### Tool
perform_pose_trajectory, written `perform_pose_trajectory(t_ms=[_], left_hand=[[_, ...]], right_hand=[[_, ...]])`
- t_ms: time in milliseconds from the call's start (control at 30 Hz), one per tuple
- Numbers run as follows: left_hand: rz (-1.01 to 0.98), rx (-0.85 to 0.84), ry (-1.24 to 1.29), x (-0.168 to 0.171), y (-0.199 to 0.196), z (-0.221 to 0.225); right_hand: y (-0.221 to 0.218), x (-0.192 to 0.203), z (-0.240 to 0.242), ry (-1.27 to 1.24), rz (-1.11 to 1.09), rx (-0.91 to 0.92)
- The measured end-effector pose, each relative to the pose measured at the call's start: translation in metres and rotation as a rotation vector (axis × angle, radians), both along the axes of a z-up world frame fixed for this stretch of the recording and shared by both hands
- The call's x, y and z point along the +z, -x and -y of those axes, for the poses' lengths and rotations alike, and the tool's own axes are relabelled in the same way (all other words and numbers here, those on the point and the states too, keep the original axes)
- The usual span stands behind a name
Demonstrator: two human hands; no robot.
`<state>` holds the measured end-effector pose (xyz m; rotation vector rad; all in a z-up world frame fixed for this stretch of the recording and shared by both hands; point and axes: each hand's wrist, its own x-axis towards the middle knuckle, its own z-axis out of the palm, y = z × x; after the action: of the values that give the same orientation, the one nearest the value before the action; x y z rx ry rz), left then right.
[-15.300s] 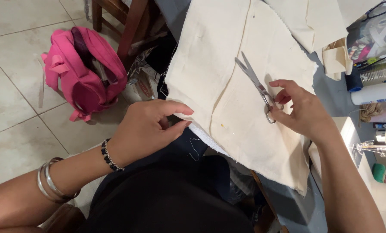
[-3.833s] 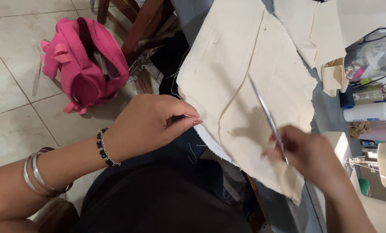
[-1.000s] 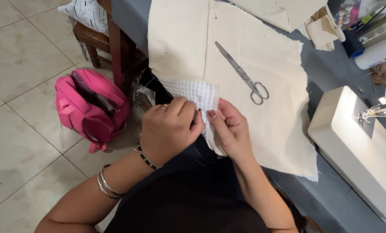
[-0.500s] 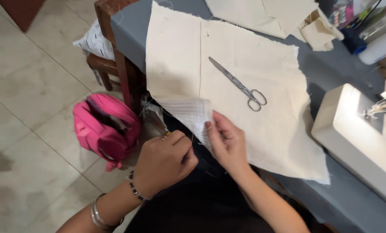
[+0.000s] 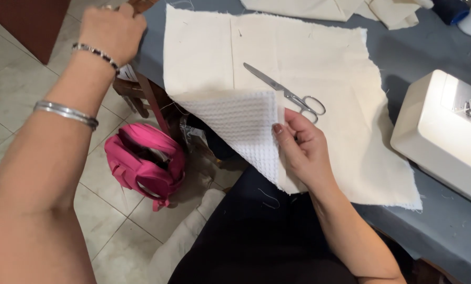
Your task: Cutting white fabric with scissors along a pinned line on a work table
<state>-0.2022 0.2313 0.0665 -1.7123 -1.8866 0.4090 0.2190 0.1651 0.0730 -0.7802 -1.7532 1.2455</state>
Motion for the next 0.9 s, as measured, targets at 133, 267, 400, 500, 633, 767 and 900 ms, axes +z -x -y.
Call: perform_pose_trajectory(t_ms=[133, 267, 400, 500, 633, 767, 900], left_hand=[[-0.051, -0.056, -0.022, -0.004, -0.007, -0.001], [0.257, -0.202, -0.288, -0.007, -0.003, 0.010], [0.495, -0.307, -0.484, -0.007, -0.032, 0.053], [0.887, -0.213, -0.342, 0.005, -0.108, 0.137], [1.578, -0.138, -0.026, -0.020, -0.183, 0.216], [1.886, 0.000, 0.012, -0.067, -0.198, 0.227], [1.982, 0.087, -0.171, -0.094, -0.202, 0.228]], right_hand=[[0.002, -0.004, -0.002, -0.006, -0.035, 0.028], [0.000, -0.013, -0.005, 0.020, -0.109, 0.024], [-0.005, -0.022, -0.008, 0.015, -0.090, 0.018], [-0.007, -0.034, -0.003, 0.050, -0.098, 0.009], [0.020, -0.026, 0.033, -0.008, 0.155, 0.181], [0.048, -0.019, 0.055, -0.129, 0.360, 0.298], [0.051, -0.030, 0.056, -0.227, 0.474, 0.313]])
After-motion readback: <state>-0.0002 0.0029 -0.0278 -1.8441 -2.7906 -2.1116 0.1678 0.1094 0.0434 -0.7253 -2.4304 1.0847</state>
